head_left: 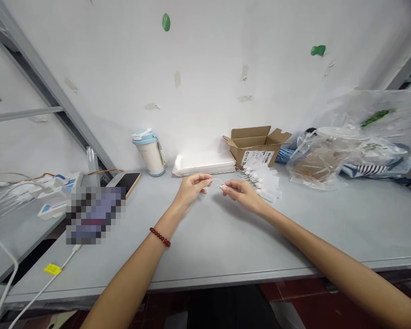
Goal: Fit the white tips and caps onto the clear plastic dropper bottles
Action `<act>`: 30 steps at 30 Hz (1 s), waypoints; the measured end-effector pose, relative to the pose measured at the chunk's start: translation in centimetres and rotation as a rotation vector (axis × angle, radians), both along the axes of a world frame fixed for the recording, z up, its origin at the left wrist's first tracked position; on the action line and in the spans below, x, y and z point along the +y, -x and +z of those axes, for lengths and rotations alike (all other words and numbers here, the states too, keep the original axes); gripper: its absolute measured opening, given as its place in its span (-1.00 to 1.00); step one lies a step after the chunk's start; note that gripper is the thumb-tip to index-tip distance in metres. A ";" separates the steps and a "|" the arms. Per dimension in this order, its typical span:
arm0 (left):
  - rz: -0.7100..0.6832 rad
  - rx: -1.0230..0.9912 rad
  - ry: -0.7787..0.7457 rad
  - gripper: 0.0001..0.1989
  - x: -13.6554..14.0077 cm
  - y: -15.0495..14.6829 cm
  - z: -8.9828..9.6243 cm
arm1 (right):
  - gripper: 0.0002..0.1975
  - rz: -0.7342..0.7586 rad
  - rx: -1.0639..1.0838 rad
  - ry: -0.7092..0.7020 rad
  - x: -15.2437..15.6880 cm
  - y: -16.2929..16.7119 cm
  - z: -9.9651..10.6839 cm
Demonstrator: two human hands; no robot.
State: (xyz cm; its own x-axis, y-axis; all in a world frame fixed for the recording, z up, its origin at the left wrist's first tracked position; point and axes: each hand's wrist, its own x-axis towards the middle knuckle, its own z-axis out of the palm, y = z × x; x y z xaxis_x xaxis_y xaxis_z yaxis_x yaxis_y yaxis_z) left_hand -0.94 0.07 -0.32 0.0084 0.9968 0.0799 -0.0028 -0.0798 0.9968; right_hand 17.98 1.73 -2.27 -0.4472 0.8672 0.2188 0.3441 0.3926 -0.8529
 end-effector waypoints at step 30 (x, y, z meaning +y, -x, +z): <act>-0.096 0.022 0.090 -0.67 -0.2 -0.3 -0.3 | -0.65 0.058 0.070 0.067 -0.2 -0.1 0.1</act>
